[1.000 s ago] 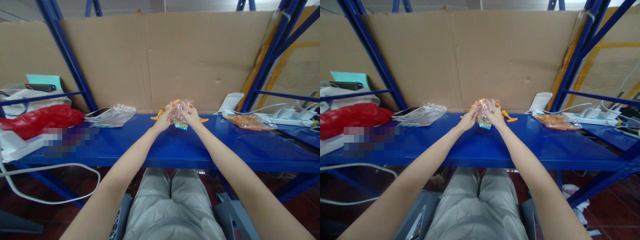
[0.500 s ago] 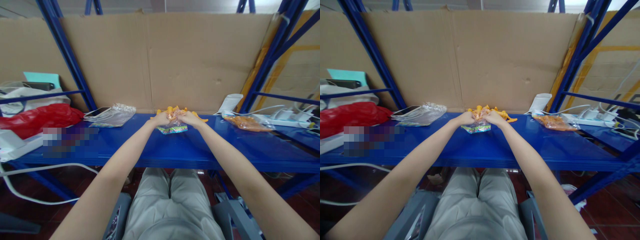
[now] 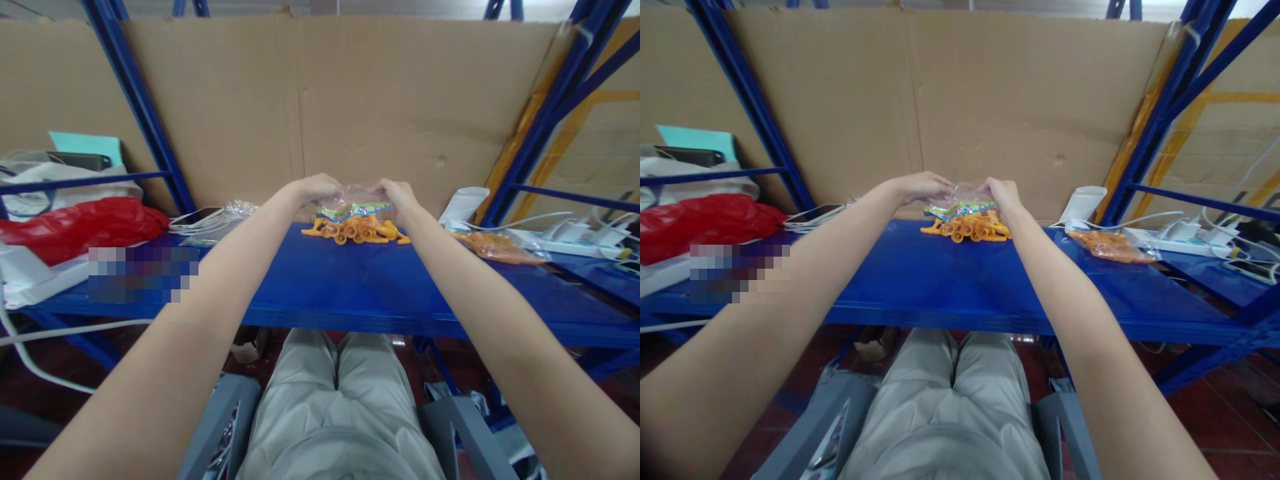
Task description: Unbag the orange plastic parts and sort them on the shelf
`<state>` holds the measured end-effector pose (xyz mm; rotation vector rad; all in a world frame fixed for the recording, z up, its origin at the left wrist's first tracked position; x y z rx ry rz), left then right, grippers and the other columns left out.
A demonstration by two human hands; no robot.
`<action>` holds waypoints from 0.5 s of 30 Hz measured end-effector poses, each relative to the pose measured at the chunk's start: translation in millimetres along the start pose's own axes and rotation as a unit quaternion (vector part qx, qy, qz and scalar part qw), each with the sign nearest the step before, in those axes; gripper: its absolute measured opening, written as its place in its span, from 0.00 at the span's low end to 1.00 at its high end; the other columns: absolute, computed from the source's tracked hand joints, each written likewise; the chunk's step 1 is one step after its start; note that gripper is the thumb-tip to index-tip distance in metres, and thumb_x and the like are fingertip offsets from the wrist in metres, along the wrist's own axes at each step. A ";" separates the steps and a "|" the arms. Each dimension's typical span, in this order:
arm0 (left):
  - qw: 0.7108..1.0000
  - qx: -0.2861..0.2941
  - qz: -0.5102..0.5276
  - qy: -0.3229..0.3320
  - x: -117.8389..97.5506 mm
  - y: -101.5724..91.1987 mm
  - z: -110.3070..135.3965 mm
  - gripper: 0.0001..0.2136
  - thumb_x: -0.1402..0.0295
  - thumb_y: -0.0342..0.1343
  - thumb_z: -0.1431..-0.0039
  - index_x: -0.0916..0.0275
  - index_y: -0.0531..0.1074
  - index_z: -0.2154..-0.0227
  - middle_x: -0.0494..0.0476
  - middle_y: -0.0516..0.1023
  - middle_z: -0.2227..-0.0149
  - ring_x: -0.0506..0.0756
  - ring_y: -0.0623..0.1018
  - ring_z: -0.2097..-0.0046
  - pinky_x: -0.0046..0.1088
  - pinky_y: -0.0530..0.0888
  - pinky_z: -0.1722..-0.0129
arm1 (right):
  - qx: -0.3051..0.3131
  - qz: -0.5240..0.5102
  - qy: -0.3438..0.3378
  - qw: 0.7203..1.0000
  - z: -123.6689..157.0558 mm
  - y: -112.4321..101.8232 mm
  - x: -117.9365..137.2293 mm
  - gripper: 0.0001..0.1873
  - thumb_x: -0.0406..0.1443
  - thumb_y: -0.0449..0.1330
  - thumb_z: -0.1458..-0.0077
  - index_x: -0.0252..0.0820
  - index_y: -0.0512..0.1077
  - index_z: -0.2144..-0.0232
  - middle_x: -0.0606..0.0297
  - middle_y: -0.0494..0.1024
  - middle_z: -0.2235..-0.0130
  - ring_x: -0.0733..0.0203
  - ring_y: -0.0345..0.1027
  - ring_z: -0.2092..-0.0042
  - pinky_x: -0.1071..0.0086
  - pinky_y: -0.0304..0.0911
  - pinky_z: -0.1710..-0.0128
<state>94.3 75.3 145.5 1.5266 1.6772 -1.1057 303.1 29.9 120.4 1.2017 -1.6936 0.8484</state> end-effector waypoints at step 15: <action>0.999 0.001 0.028 -0.031 -31.8 -35.7 -25.7 0.12 0.72 0.51 0.41 0.66 0.77 0.59 0.55 0.76 0.63 0.58 0.78 0.48 0.35 0.72 0.51 | 0.112 -0.063 -0.018 0.992 19.0 1.8 52.0 0.05 0.29 0.58 0.47 0.35 0.73 0.73 0.61 0.78 0.68 0.59 0.75 0.62 0.56 0.72 0.57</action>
Point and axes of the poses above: each hand's wrist, its own z-axis away from the middle knuckle, its own y-axis out of the palm, x = y × z, the point moved 9 cm from there along -z, towards the middle knuckle
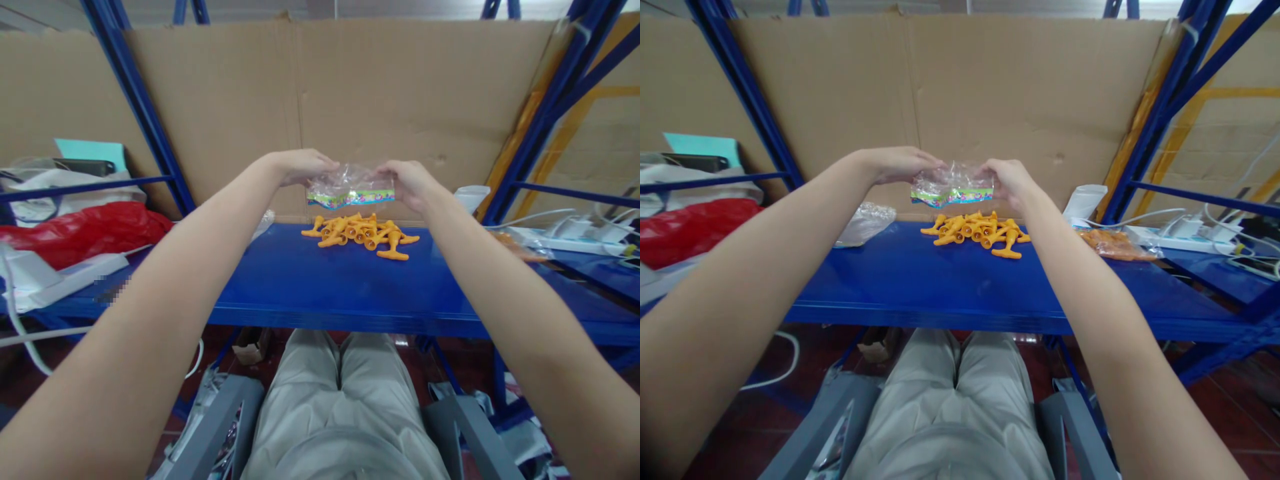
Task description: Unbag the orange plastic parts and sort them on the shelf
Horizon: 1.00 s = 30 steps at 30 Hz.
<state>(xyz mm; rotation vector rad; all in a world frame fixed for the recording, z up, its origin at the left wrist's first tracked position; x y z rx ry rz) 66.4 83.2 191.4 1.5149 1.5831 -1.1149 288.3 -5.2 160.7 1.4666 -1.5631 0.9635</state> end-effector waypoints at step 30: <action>0.984 -0.138 0.071 -0.089 113.2 43.6 96.8 0.17 0.76 0.52 0.41 0.66 0.71 0.49 0.55 0.80 0.66 0.44 0.67 0.81 0.19 0.65 0.80 | -0.020 -0.062 0.126 0.990 37.5 -7.8 -119.5 0.06 0.36 0.61 0.41 0.41 0.72 0.70 0.63 0.79 0.71 0.63 0.74 0.71 0.67 0.69 0.65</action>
Point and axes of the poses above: each hand's wrist, its own z-axis away from the middle knuckle, its own y-axis out of the palm, x = y × z, the point moved 9 cm from there along -z, towards the middle knuckle
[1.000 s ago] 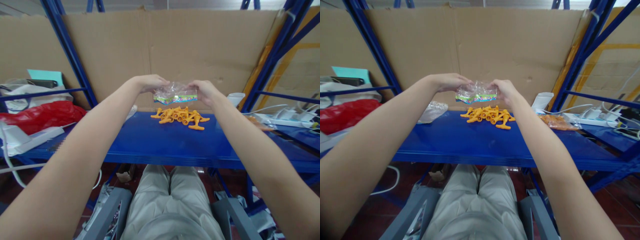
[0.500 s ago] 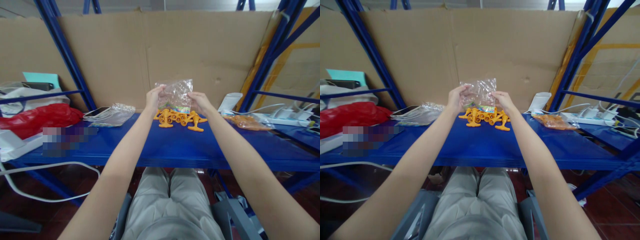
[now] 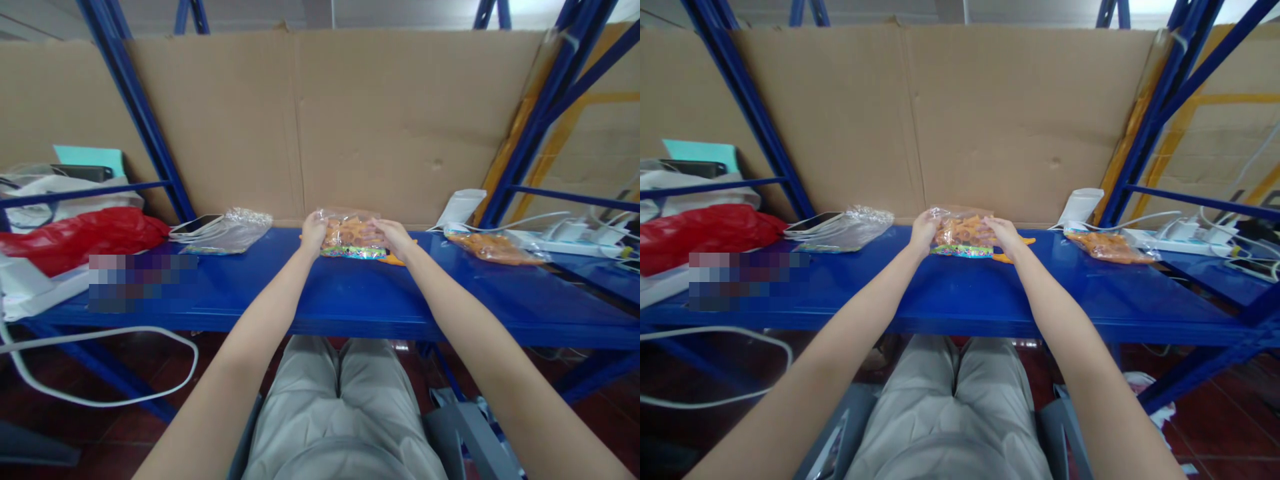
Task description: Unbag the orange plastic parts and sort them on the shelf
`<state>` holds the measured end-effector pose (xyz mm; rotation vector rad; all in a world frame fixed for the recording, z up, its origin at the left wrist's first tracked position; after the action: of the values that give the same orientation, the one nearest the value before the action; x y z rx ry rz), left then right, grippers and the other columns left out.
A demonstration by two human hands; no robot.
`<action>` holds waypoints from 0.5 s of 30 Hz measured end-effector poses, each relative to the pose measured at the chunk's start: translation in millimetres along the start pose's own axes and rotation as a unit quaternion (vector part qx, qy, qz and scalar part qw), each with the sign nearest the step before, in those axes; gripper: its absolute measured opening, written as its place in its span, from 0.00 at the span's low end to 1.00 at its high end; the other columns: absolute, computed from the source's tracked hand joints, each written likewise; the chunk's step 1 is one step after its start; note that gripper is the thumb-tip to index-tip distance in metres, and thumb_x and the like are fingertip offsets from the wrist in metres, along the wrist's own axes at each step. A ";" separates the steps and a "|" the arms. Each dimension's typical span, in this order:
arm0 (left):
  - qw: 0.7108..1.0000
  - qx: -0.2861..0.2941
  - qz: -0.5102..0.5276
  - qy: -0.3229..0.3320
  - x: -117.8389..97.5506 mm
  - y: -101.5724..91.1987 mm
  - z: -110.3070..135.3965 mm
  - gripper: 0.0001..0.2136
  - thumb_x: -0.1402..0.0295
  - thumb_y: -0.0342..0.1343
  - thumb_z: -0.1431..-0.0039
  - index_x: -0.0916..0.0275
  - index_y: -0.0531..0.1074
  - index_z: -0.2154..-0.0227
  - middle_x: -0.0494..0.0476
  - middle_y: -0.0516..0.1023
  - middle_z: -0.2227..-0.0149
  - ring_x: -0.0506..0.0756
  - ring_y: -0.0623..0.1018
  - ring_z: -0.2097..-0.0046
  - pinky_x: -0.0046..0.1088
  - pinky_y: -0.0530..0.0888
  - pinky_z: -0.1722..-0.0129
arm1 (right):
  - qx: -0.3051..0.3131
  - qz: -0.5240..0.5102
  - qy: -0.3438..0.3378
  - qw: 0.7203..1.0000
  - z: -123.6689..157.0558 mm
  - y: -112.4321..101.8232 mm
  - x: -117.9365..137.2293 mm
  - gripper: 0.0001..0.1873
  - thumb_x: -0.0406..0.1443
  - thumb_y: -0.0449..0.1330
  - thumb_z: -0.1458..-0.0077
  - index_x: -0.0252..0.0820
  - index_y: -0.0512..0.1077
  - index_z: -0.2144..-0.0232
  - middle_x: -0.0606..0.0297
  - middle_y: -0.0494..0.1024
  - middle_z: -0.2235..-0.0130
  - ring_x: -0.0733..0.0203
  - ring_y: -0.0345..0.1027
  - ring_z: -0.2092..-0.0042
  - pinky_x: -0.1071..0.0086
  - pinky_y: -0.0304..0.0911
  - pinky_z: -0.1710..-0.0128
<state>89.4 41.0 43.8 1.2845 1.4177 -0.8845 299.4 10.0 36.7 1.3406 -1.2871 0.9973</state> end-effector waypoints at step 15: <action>0.999 -0.003 -0.006 -0.035 10.5 -4.5 -2.5 0.12 0.64 0.52 0.38 0.64 0.71 0.74 0.42 0.53 0.88 0.45 0.56 0.86 0.19 0.52 0.85 | -0.071 0.005 -0.078 0.994 -1.9 -3.7 8.0 0.20 0.42 0.64 0.44 0.42 0.63 0.82 0.75 0.63 0.82 0.71 0.54 0.82 0.72 0.66 0.77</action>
<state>85.1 45.3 33.9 1.2293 1.3731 -0.9233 304.0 10.3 44.5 1.3240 -1.4545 0.8048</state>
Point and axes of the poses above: each hand's wrist, its own z-axis away from the middle knuckle, its own y-axis out of the palm, x = y × z, the point moved 9 cm from there along -z, towards the middle knuckle
